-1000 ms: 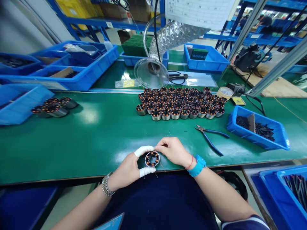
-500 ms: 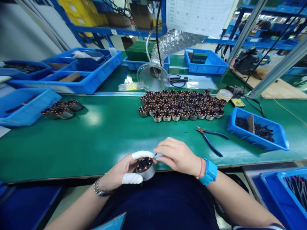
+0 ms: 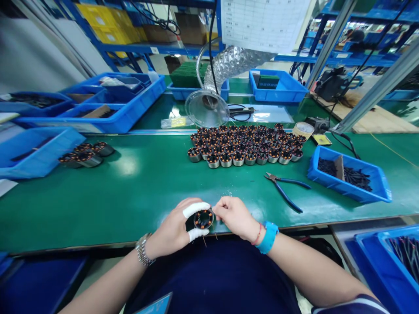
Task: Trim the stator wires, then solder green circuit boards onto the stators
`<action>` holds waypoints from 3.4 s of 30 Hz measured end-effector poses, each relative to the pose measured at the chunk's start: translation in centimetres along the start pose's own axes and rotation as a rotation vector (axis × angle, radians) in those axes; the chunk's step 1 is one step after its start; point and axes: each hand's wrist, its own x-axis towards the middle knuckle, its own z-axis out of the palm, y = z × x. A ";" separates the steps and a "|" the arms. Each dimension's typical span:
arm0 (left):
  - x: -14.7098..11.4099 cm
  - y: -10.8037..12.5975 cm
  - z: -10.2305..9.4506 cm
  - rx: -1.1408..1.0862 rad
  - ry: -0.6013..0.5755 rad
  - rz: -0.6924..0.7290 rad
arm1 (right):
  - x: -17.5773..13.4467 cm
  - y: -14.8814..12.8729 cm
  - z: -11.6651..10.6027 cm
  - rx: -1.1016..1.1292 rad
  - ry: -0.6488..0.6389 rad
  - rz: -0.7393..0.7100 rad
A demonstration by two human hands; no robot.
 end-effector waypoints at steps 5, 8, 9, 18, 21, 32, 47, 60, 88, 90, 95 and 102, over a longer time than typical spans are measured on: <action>0.0 -1.3 0.2 -0.061 -0.030 -0.025 | -0.5 0.4 0.0 -0.230 0.068 -0.336; 0.2 -1.4 0.0 -0.092 -0.036 -0.033 | -0.9 0.7 0.1 -0.377 0.057 -0.474; 0.3 -1.3 0.0 -0.097 -0.039 -0.039 | -1.0 0.8 0.3 -0.424 0.055 -0.495; 2.0 -2.3 -0.9 -0.093 -0.224 0.019 | -2.8 1.5 1.9 -0.624 0.184 -0.508; 1.9 -2.9 -1.5 -0.137 -0.232 -0.037 | -3.0 1.7 0.7 -0.541 0.177 -0.442; 0.3 -3.4 -1.8 -0.387 0.022 -0.156 | 1.3 0.7 -1.3 -0.445 -0.116 -0.566; 1.5 -3.4 -6.4 -0.103 0.407 -0.295 | -0.1 0.6 1.3 -0.629 0.148 -0.362; 1.0 -1.2 -2.4 -0.109 0.032 -0.208 | 0.1 1.3 2.4 -0.681 0.238 -0.403; 0.9 -0.5 -7.1 -0.034 0.407 -0.538 | -0.1 1.5 2.9 -0.727 0.348 -0.363; -0.1 0.0 -5.8 -0.053 0.179 -0.511 | -0.4 1.5 2.6 -0.680 0.322 -0.347; -1.4 1.3 -1.4 0.121 -0.015 -0.335 | -1.0 1.3 1.4 -0.551 0.236 -0.379; 0.1 2.1 -1.6 0.568 -0.003 0.061 | -0.8 1.0 1.9 -0.566 0.200 -0.396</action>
